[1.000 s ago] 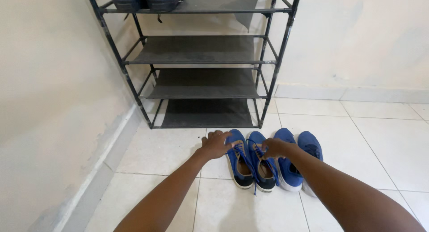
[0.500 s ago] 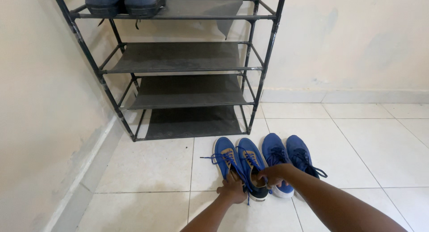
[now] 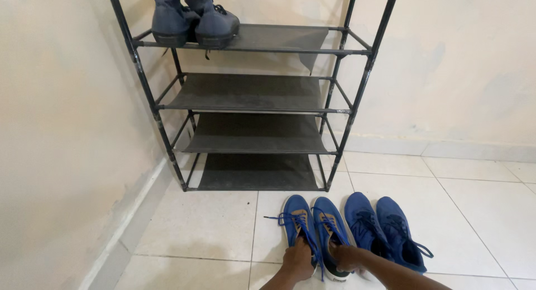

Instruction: The person removes laces from a pair of dark shoes, then re-laces them by threading the laces through the eyelets and tying them. After finishing, the person places the dark shoes and two other pairs of blue shoes onto a metal shoe rack.

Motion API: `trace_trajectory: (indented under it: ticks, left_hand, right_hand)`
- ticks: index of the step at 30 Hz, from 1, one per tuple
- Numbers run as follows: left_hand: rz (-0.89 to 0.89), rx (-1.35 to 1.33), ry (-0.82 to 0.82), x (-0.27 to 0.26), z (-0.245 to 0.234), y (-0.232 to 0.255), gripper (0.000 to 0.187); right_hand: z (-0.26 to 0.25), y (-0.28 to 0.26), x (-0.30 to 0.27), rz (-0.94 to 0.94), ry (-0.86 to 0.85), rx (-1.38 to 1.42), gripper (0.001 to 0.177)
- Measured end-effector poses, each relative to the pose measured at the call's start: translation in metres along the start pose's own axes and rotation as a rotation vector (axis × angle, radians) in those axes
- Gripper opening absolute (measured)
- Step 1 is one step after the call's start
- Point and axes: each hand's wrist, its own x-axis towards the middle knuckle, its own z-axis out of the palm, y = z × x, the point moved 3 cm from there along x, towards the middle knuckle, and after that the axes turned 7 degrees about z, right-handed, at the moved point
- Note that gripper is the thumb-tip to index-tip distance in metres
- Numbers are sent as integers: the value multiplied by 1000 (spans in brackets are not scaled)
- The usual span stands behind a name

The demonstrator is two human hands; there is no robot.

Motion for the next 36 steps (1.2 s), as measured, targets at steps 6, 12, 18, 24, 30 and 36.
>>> trace_trajectory:
  ticks: [6,12,18,24,30,36]
  left_hand:
    - [-196,-254,287,-15,-53,19,53]
    - [-333,-355,439,-22,-142,39,69]
    - [-406,-461,383,-52,-239,63,51]
    - [-342,-527,381,-79,-346,106,37]
    - [-121,-475,569,-126,-453,167,32]
    - [238,-340,864,-160,-518,217,35]
  right_hand:
    - [-57,-54,-42,109,232,171,68]
    - [-134,-94,-118,128,366,278,72]
    - [-198,-137,-196,62,273,515,71]
    - [-251,-186,-275,-144,374,355,58]
    - [-306,-214,-376,-196,620,234,49]
    - [-347,-222,-471,-99,778,272,40]
